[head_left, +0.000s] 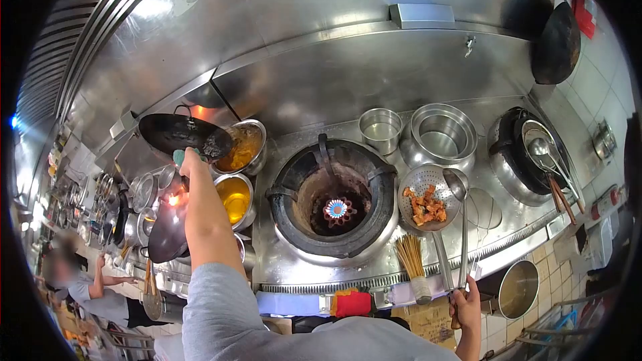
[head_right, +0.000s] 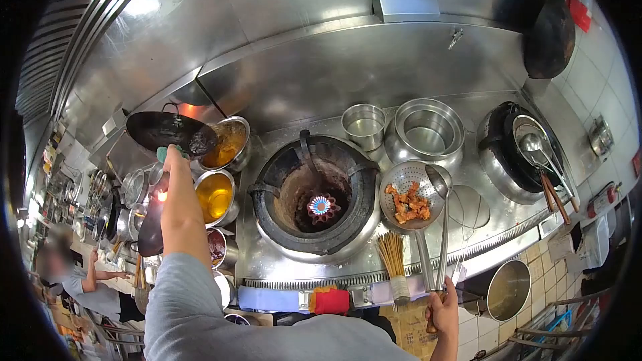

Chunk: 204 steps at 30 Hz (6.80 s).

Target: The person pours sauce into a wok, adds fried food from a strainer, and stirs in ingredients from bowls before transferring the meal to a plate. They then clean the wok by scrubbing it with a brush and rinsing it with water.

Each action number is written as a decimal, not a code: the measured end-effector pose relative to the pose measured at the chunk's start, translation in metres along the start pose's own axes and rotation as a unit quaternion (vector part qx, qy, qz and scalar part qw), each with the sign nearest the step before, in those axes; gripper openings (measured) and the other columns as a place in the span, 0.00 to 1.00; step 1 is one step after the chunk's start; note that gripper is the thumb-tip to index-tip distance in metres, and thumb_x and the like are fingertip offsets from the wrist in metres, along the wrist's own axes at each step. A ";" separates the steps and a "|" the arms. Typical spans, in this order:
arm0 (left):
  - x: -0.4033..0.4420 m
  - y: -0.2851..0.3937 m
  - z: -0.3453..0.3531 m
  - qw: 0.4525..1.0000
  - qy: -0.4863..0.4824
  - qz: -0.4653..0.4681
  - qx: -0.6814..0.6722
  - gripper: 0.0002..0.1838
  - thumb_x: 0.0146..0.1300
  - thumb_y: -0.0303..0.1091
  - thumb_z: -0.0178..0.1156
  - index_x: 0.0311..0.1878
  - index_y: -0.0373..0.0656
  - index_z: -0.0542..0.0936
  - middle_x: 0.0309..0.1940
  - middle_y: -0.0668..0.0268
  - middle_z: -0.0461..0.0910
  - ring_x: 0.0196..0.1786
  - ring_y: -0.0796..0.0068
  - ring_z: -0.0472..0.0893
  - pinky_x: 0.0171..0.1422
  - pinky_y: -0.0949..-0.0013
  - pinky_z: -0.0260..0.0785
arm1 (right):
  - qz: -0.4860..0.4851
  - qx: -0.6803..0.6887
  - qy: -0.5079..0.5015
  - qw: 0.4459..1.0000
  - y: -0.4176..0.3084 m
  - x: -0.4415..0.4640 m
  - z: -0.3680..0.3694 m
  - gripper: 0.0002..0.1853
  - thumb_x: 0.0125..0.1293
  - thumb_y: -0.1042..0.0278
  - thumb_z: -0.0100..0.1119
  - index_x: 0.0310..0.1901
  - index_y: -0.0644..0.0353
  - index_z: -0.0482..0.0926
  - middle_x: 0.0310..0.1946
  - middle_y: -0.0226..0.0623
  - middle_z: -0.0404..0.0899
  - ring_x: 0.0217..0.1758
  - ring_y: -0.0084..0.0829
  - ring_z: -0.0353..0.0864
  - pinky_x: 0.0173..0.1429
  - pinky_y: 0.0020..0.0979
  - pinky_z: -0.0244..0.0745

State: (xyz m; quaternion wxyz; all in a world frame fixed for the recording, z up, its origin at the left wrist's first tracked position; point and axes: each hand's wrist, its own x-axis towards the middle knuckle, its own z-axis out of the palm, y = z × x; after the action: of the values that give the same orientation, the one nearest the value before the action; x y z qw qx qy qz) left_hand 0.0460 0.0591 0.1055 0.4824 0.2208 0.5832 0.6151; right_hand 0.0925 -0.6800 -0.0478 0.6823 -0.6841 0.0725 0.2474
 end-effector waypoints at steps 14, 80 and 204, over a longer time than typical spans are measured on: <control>0.014 0.019 -0.013 0.978 0.013 0.117 0.169 0.40 0.41 0.42 0.66 0.56 0.31 0.61 0.50 0.48 0.73 0.47 0.53 0.78 0.53 0.61 0.73 | 0.019 0.002 0.006 1.000 -0.002 -0.019 0.005 0.32 0.62 0.80 0.50 0.67 0.65 0.52 0.19 0.31 0.68 0.13 0.20 0.65 0.16 0.24 0.62; -0.178 -0.340 -0.787 0.604 -0.320 -0.252 0.685 0.44 0.40 0.49 0.69 0.60 0.42 0.65 0.53 0.48 0.75 0.59 0.51 0.74 0.59 0.59 0.68 | 0.031 -0.201 -0.531 0.823 0.007 -0.114 0.260 0.31 0.66 0.73 0.50 0.68 0.61 0.51 0.23 0.30 0.66 0.14 0.19 0.63 0.17 0.21 0.60; -0.327 -0.183 -0.362 0.683 -0.480 -0.521 -0.178 0.12 0.68 0.43 0.51 0.36 0.46 0.76 0.16 0.79 0.66 0.18 0.87 0.66 0.27 0.76 0.60 | 0.135 0.149 -0.195 0.960 -0.021 0.076 0.006 0.06 0.62 0.77 0.49 0.37 0.60 0.63 0.24 0.33 0.68 0.18 0.23 0.68 0.20 0.27 0.67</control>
State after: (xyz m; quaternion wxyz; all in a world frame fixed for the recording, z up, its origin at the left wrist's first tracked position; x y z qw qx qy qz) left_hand -0.0512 -0.4282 -0.0499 0.9693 0.0564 0.1718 0.1666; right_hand 0.1664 -0.6548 -0.0621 0.7377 -0.4970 0.0654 0.4522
